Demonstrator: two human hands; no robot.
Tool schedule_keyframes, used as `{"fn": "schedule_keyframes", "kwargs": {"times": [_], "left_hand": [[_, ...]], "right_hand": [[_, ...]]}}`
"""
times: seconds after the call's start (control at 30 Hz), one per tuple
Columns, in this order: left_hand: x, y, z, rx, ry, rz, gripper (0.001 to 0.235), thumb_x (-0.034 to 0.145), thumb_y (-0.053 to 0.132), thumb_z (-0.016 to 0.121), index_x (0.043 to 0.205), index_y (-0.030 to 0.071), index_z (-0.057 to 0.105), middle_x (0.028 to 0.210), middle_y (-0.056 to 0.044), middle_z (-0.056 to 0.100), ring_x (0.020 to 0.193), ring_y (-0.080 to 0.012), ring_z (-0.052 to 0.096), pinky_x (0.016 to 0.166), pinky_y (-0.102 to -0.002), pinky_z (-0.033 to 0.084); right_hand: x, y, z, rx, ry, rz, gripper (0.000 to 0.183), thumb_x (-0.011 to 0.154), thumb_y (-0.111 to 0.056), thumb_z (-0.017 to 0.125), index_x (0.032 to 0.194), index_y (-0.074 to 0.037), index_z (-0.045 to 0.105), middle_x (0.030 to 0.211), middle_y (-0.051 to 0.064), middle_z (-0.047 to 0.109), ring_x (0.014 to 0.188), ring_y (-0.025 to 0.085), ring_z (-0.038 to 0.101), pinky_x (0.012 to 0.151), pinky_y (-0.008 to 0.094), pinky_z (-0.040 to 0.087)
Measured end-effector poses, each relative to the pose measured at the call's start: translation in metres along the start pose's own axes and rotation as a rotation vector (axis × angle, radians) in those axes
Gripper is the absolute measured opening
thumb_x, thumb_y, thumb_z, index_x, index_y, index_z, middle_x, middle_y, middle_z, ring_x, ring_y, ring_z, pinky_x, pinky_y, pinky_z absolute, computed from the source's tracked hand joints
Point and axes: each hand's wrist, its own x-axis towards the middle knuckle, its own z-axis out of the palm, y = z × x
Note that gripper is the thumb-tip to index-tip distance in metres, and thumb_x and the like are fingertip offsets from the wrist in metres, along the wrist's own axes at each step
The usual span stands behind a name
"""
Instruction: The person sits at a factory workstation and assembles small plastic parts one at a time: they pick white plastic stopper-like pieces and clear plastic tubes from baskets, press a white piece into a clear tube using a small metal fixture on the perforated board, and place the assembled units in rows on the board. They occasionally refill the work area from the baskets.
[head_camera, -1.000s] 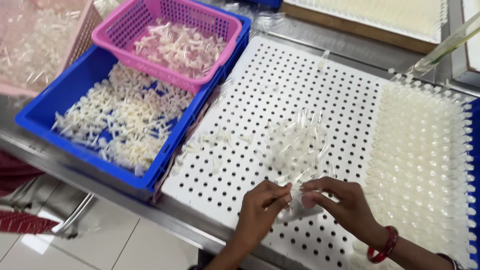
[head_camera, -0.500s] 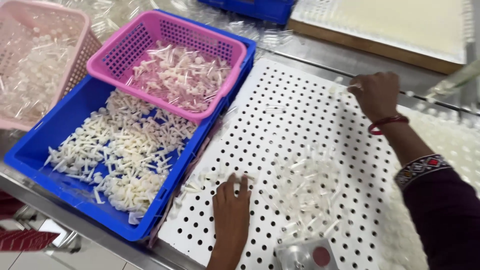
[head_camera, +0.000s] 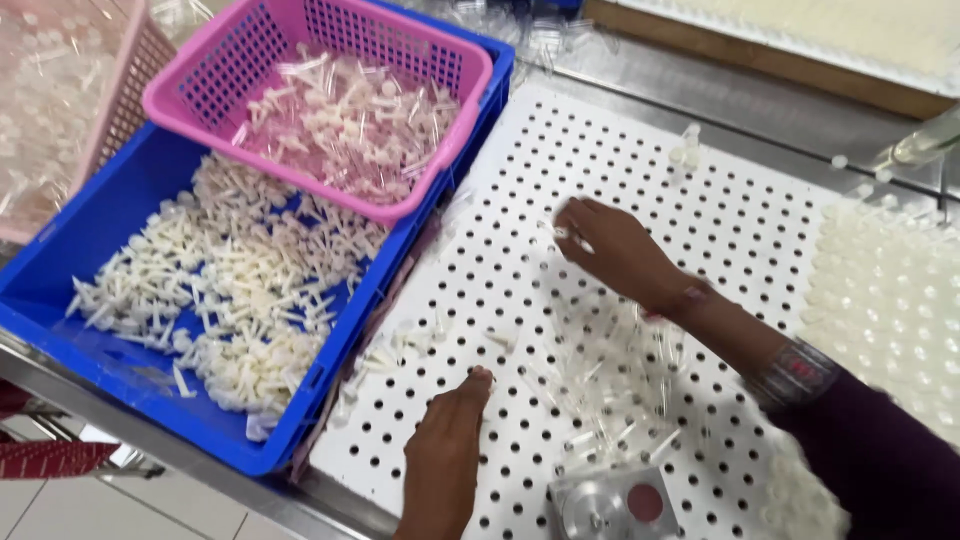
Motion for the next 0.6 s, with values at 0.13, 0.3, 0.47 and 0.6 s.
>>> {"fn": "schedule_keyframes", "kwargs": {"times": [0.13, 0.3, 0.47, 0.6], "left_hand": [[-0.030, 0.005, -0.007, 0.025, 0.072, 0.096, 0.051, 0.072, -0.013, 0.058, 0.118, 0.007, 0.072, 0.119, -0.009, 0.071, 0.105, -0.0270, 0.072, 0.080, -0.034, 0.060], [-0.041, 0.007, 0.002, 0.121, -0.259, 0.062, 0.035, 0.079, -0.002, 0.068, 0.113, 0.004, 0.070, 0.109, -0.008, 0.068, 0.093, -0.0289, 0.070, 0.075, -0.039, 0.059], [-0.052, 0.049, -0.013, -0.246, -0.318, -0.156, 0.027, 0.093, 0.004, 0.066, 0.119, 0.008, 0.070, 0.117, -0.003, 0.071, 0.077, -0.0200, 0.074, 0.062, -0.031, 0.061], [-0.079, 0.060, 0.001, -0.453, -0.072, 0.037, 0.023, 0.089, -0.002, 0.071, 0.111, 0.005, 0.074, 0.113, -0.008, 0.073, 0.090, -0.0208, 0.077, 0.071, -0.029, 0.063]], "right_hand": [[-0.121, -0.033, -0.020, 0.260, -0.008, 0.005, 0.026, 0.092, -0.024, 0.068, 0.114, -0.009, 0.070, 0.116, 0.006, 0.073, 0.092, 0.019, 0.075, 0.076, 0.031, 0.061], [-0.227, -0.064, -0.030, 0.267, -0.227, 0.560, 0.033, 0.087, -0.027, 0.074, 0.120, -0.023, 0.076, 0.115, -0.006, 0.074, 0.093, 0.014, 0.073, 0.064, 0.034, 0.061], [-0.256, -0.085, -0.026, -0.007, -0.157, 0.235, 0.042, 0.080, -0.025, 0.079, 0.122, -0.021, 0.074, 0.110, -0.005, 0.077, 0.107, 0.018, 0.063, 0.087, 0.036, 0.055], [-0.259, -0.095, -0.020, -0.193, -0.002, -0.143, 0.043, 0.077, -0.023, 0.075, 0.118, -0.014, 0.070, 0.115, 0.000, 0.073, 0.118, 0.025, 0.056, 0.093, 0.043, 0.050]]}}
